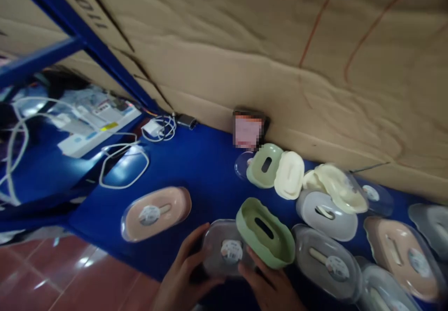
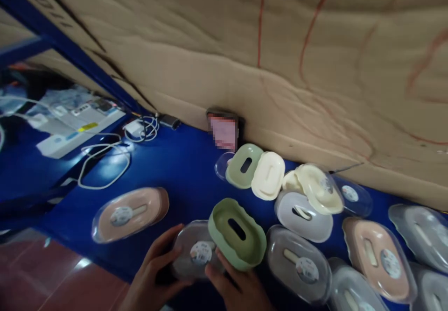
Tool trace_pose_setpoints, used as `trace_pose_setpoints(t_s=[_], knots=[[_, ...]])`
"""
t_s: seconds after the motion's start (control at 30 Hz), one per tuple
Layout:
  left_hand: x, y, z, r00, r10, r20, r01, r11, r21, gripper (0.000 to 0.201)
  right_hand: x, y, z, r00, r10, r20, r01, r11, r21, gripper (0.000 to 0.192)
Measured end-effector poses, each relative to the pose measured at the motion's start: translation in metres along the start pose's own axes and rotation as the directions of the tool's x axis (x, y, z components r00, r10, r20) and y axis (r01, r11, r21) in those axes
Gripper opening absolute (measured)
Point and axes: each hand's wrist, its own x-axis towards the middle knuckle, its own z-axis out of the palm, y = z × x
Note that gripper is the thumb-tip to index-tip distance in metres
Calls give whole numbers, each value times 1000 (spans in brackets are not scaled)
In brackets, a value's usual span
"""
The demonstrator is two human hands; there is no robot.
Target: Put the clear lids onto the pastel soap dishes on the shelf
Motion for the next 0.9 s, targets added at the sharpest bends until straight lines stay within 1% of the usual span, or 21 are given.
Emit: trace_pose_setpoints(t_s=[0.1,0.2,0.3,0.4,0.47,0.53,0.6,0.67,0.73,0.8,0.9], knots=[[5,-5,2,999,26,-19,-26,1000,-2,88,8,-1,2,998,-25,-54,21,997,-73,71],[9,-4,3,999,46,-22,-45,998,41,74,17,-10,0,997,22,-71,-27,997,-73,67],[13,2,3,998,58,-5,-58,997,43,59,23,-18,-5,991,105,-82,-108,994,-24,61],[17,7,6,997,71,18,-71,997,39,55,23,-18,-12,991,110,-73,-105,993,60,56],[18,9,7,997,71,34,-72,996,44,57,23,-18,-17,994,101,-35,-99,993,64,56],[20,10,6,996,67,56,-70,997,44,58,23,-21,-24,994,109,21,-109,994,25,59],[23,10,3,995,66,80,-69,997,41,57,22,-28,-32,986,148,79,-148,989,-5,64],[26,8,1,989,75,128,-78,997,20,55,17,-36,-39,973,189,133,-190,982,-1,73],[31,5,-1,981,83,177,-85,996,4,52,9,-40,-46,960,225,168,-232,972,24,80],[34,1,-2,977,76,199,-79,997,5,50,-3,-41,-51,946,271,176,-283,958,49,79],[36,-1,-2,984,58,170,-65,997,35,50,-21,-36,-57,914,345,213,-369,925,86,75]])
